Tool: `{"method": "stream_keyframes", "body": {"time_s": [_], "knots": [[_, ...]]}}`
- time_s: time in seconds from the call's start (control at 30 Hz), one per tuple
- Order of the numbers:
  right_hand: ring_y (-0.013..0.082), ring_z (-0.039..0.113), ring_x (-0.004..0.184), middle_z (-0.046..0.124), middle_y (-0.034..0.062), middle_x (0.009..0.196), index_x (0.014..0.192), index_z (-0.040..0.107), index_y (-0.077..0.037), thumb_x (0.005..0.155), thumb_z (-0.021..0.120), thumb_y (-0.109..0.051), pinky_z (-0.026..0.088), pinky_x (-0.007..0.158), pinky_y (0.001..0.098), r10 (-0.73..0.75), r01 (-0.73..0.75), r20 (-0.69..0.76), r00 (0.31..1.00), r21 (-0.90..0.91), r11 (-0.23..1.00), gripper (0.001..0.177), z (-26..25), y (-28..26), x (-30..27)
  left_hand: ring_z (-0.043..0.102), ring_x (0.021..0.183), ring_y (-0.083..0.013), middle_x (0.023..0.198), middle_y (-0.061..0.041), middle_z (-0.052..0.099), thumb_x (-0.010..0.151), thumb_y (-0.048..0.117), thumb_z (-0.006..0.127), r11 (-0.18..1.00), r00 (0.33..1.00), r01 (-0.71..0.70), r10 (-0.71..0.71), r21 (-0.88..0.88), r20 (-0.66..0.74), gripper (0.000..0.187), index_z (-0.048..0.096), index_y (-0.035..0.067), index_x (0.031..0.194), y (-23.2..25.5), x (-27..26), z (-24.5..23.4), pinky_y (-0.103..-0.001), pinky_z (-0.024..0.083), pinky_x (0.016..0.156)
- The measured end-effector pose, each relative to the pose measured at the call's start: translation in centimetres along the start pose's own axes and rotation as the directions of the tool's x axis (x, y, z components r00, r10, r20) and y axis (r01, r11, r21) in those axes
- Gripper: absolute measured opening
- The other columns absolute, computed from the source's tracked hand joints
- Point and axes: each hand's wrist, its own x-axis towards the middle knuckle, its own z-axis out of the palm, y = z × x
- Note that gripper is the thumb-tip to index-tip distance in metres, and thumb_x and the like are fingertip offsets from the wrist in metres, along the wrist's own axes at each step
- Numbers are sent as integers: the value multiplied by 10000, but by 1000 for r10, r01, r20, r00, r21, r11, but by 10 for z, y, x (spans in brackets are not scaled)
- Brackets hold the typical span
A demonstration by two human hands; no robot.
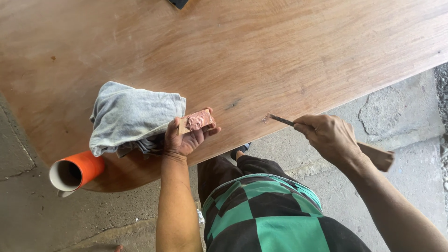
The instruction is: Applying pink wood filler to holes and cracks in a large wooden tabletop using a small brush.
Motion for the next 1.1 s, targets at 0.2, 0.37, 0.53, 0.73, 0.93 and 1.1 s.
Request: {"method": "stream_keyframes", "body": {"time_s": [0.2,0.37,0.53,0.73,0.93,1.1], "knots": [[206,635,488,760,40,743,1207,705,-154,999,621,-302,494,459,407,-118,132,-84,989,193,972,269,28,-28,27,627,1204,-362,1275,-239,653,869,550,790,1000,1000,-6,6,-21,-21,1018,418,-173,1482,2,-1,5,-591,377,1227],[178,703,585,766,59,766,1054,724,-116,985,653,-300,520,512,383,-236,287,-242,941,206,936,209,57,-45,43,629,1206,-359,1291,-240,647,869,540,789,1000,1000,-12,11,-26,-19,1018,413,-178,1485,3,0,7,-597,379,1219],[206,725,628,762,55,744,1011,722,-113,976,662,-304,534,550,414,-261,311,-264,929,167,936,203,56,-60,45,634,1201,-360,1293,-236,646,872,538,785,999,1000,-13,12,-32,-11,1006,419,-177,1478,3,0,7,-593,390,1210],[205,687,591,705,62,633,986,735,-127,1006,643,-339,530,564,418,-182,195,-139,973,85,977,232,50,-60,48,634,1210,-354,1280,-243,653,893,534,777,1000,1000,-11,12,-16,17,1004,410,-187,1488,2,0,6,-587,397,1214],[170,649,519,708,9,653,1028,755,-172,1005,633,-338,528,495,383,-90,90,-18,996,27,996,206,31,-58,46,630,1208,-358,1333,-231,621,880,513,796,998,1000,-8,8,-61,-2,1012,398,-186,1495,4,1,5,-588,406,1191],[139,656,535,728,5,674,999,766,-147,978,657,-344,509,494,381,-150,160,-120,981,83,984,226,42,-63,50,630,1200,-375,1348,-232,609,874,498,800,999,1000,-8,7,-50,-14,1007,391,-201,1473,4,0,9,-584,403,1194]]}}
